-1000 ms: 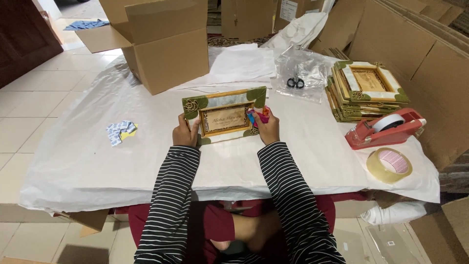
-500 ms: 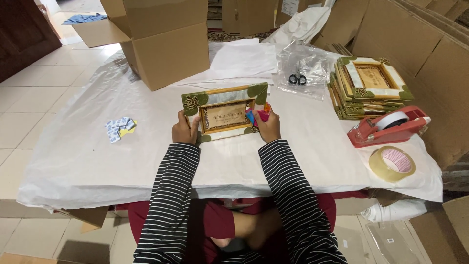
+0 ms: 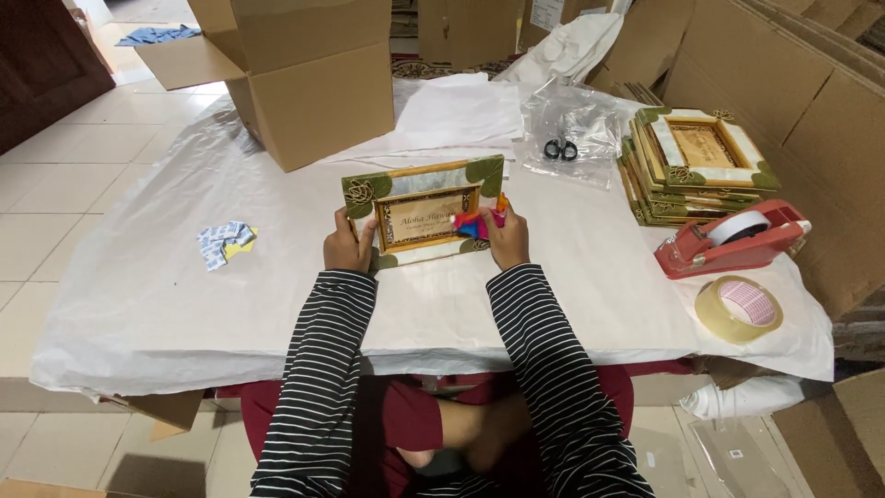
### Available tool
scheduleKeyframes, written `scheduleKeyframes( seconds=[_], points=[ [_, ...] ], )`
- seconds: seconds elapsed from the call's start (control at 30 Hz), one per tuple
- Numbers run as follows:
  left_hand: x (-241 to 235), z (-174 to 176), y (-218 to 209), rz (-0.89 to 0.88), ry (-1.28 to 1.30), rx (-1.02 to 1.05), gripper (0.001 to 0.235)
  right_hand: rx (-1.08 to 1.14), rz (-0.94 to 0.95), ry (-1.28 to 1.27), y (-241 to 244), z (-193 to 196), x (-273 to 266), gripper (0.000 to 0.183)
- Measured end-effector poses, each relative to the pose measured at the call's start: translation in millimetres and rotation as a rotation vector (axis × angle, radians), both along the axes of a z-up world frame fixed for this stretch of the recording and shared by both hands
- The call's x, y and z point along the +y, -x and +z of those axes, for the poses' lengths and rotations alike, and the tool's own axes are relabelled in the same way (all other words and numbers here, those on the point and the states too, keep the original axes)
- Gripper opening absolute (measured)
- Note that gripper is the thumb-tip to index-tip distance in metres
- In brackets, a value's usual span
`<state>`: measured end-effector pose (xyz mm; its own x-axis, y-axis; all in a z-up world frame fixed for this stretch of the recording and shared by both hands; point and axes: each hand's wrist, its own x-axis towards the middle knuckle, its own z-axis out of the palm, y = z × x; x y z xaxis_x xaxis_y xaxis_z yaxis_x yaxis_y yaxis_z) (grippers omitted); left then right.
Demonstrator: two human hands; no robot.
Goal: The person is manually decorating the borders of picture frames by sticking small, colorful decorative elements onto them.
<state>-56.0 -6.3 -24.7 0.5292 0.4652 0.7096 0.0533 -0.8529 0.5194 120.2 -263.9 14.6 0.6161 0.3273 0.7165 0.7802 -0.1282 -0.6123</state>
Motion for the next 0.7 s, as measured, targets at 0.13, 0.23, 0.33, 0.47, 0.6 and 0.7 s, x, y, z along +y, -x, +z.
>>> scheduleKeyframes(
  seconds=[0.13,0.23,0.33,0.47,0.6,0.7],
  points=[
    [-3.7,3.1,2.1,0.002,-0.004,-0.010,0.044,-0.007,-0.049,-0.022,-1.5,-5.7,-2.7,0.042],
    [-2.8,2.8,1.9,0.005,-0.007,-0.004,0.045,-0.018,-0.109,-0.051,-4.0,-7.7,-1.7,0.042],
    [-1.1,-0.3,-0.2,0.007,-0.006,0.001,0.046,0.039,-0.150,-0.152,-11.3,-8.8,-1.6,0.044],
    [-0.2,-1.1,-0.1,0.002,0.008,-0.004,0.047,0.141,-0.165,-0.283,-7.8,-3.5,0.9,0.041],
    [1.3,-4.5,-2.4,0.014,0.030,0.011,0.050,0.150,0.083,-0.375,7.6,8.3,-0.1,0.019],
    [-5.8,-1.1,0.4,0.025,0.053,0.011,0.049,0.242,0.091,-0.403,28.0,21.0,12.2,0.010]
  ],
)
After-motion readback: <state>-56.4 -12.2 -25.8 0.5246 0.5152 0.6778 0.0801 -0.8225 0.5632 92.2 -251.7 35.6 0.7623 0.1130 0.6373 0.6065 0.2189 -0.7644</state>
